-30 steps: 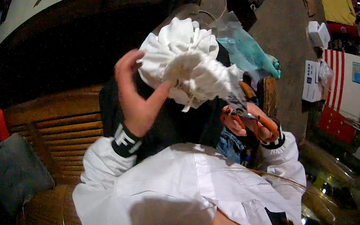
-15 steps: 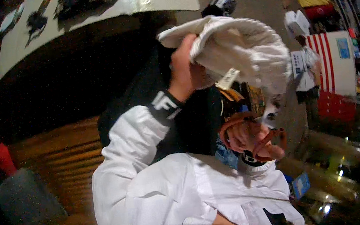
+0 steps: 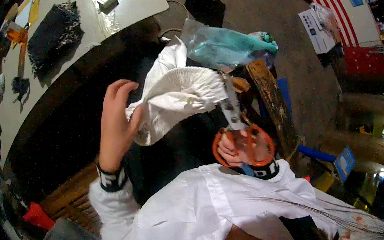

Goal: The person uses a small blade to cut a white fabric item, then switches to scissors to trim the edges. The person holds the fabric with one hand while cutting with the other, working on a cluttered table.

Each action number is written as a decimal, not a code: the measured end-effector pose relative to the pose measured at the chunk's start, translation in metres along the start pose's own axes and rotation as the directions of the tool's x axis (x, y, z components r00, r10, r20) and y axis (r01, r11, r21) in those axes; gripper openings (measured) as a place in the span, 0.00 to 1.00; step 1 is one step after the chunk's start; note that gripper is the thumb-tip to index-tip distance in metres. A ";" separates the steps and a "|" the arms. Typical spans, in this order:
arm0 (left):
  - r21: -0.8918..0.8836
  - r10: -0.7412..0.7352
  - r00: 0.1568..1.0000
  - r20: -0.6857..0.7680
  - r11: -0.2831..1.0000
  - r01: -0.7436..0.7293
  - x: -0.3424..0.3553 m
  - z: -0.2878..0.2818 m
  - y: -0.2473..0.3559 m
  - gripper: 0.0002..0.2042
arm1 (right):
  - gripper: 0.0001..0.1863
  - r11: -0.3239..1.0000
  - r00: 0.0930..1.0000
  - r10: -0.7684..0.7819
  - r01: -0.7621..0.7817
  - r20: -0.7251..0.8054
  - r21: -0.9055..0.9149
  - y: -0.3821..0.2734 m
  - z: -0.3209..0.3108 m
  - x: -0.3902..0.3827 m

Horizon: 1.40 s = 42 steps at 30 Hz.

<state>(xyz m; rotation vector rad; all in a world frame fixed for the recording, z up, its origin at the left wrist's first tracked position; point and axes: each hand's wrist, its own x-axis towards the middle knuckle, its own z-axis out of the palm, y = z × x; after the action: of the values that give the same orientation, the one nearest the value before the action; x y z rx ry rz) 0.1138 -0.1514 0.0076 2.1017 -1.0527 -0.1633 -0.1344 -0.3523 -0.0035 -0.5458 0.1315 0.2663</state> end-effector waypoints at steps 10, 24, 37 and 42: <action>-0.735 0.036 0.740 0.671 -0.097 0.671 -0.075 0.161 0.042 0.25 | 0.39 0.999 0.993 0.042 -0.044 -0.107 -0.012 0.026 -0.007 0.004; -0.776 -0.332 0.744 0.579 -0.505 0.379 -0.043 0.179 0.070 0.18 | 0.35 0.992 0.969 -0.054 0.079 -0.240 0.098 0.043 -0.016 -0.006; -0.855 -0.379 0.781 0.497 -0.367 0.367 -0.061 0.182 0.060 0.19 | 0.44 0.984 0.924 0.153 -0.110 -0.350 0.140 0.039 0.000 -0.007; -0.757 -0.396 0.669 0.628 -0.510 0.409 -0.040 0.171 0.071 0.20 | 0.44 0.984 0.907 0.176 -0.173 -0.383 0.043 0.046 -0.003 -0.010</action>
<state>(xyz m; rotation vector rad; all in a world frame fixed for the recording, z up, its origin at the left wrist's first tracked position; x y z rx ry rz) -0.0292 -0.2466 -0.0716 0.6055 0.3832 -1.0910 -0.1574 -0.3188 -0.0267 -0.5750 0.5669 0.3301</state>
